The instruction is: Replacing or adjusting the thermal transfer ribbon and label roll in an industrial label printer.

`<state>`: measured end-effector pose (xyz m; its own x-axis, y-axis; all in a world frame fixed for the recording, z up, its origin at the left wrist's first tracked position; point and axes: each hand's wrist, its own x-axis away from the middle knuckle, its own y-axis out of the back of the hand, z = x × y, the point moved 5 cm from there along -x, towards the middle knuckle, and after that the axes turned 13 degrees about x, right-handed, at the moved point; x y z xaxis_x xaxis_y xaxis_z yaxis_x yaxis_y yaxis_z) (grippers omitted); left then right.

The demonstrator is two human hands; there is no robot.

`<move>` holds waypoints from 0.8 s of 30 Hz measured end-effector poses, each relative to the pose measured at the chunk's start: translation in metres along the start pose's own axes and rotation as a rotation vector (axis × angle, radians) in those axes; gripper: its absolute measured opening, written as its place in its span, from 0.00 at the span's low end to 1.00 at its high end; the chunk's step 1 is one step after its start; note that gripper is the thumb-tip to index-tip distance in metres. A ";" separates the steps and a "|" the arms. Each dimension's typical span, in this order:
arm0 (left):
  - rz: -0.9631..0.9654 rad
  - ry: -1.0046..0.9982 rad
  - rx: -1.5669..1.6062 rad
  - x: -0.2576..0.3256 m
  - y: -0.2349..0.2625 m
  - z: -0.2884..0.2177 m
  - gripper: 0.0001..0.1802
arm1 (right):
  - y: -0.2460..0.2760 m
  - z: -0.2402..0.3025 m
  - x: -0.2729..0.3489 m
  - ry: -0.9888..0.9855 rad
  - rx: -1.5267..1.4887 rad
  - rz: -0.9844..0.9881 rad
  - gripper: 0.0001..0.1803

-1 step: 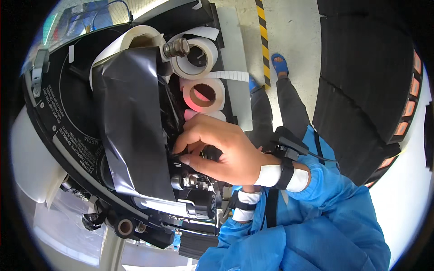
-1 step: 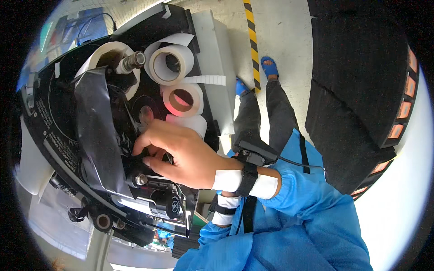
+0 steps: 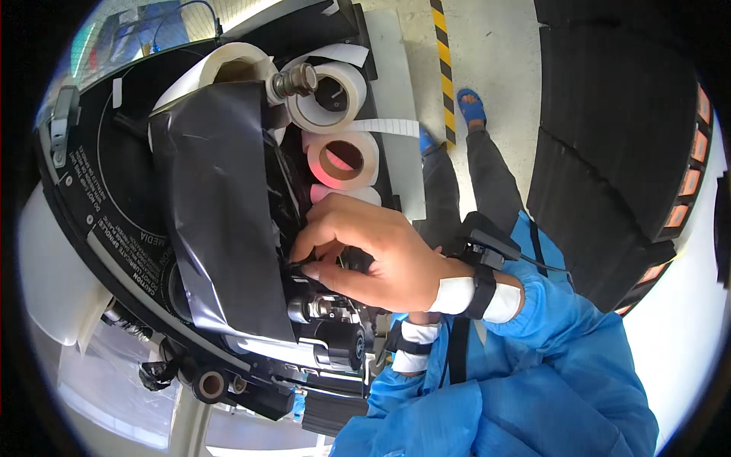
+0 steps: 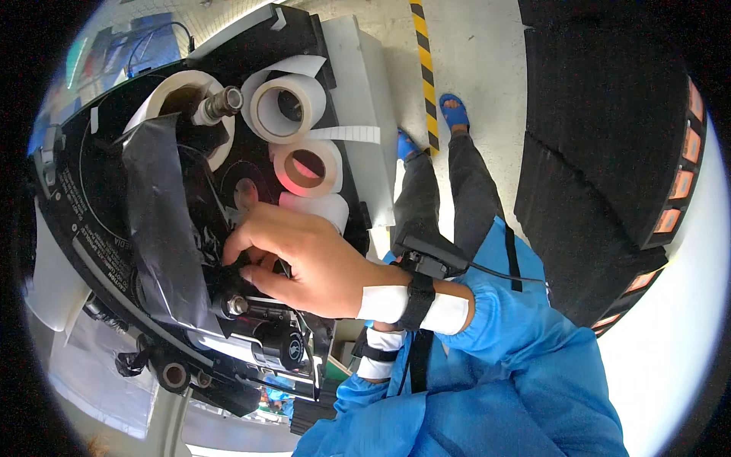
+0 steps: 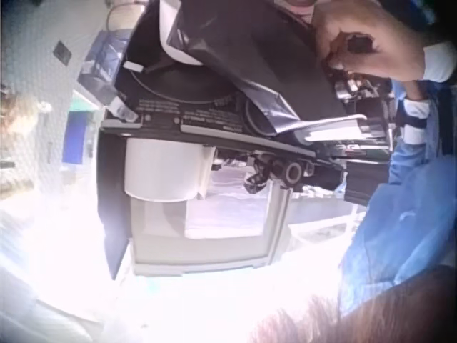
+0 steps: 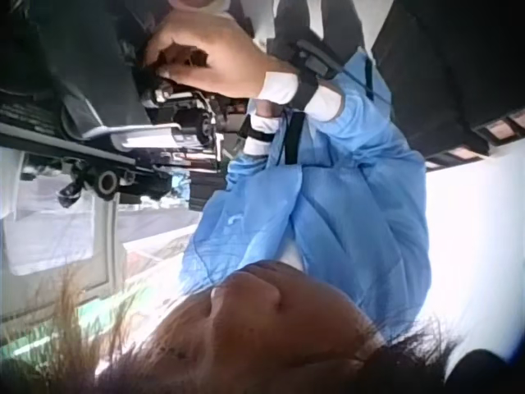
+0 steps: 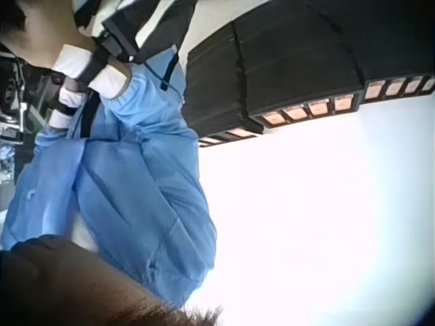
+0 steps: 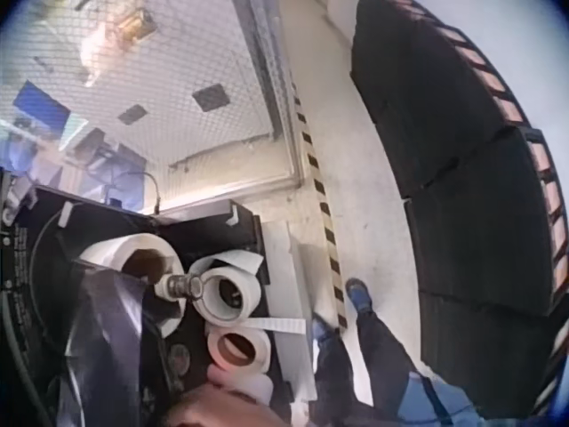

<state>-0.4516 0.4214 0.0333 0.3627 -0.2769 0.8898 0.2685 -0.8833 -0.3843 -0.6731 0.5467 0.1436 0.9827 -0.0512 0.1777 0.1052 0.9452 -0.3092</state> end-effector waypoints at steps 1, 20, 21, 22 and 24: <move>-0.001 0.002 -0.006 -0.001 0.001 -0.001 0.20 | 0.001 0.000 -0.001 0.032 0.028 0.022 0.12; -0.028 0.025 -0.058 0.007 0.002 -0.001 0.20 | 0.011 0.004 0.001 0.321 0.233 0.114 0.21; -0.030 0.027 -0.058 0.008 0.002 -0.001 0.20 | 0.011 0.004 0.001 0.321 0.232 0.115 0.21; -0.027 0.024 -0.063 0.009 0.002 -0.001 0.20 | 0.012 0.004 0.001 0.324 0.239 0.126 0.21; -0.029 0.025 -0.065 0.010 0.002 -0.001 0.20 | 0.011 0.004 0.001 0.328 0.246 0.138 0.21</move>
<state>-0.4483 0.4161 0.0417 0.3334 -0.2593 0.9064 0.2197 -0.9136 -0.3422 -0.6718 0.5579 0.1442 0.9855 0.0186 -0.1685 -0.0308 0.9971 -0.0698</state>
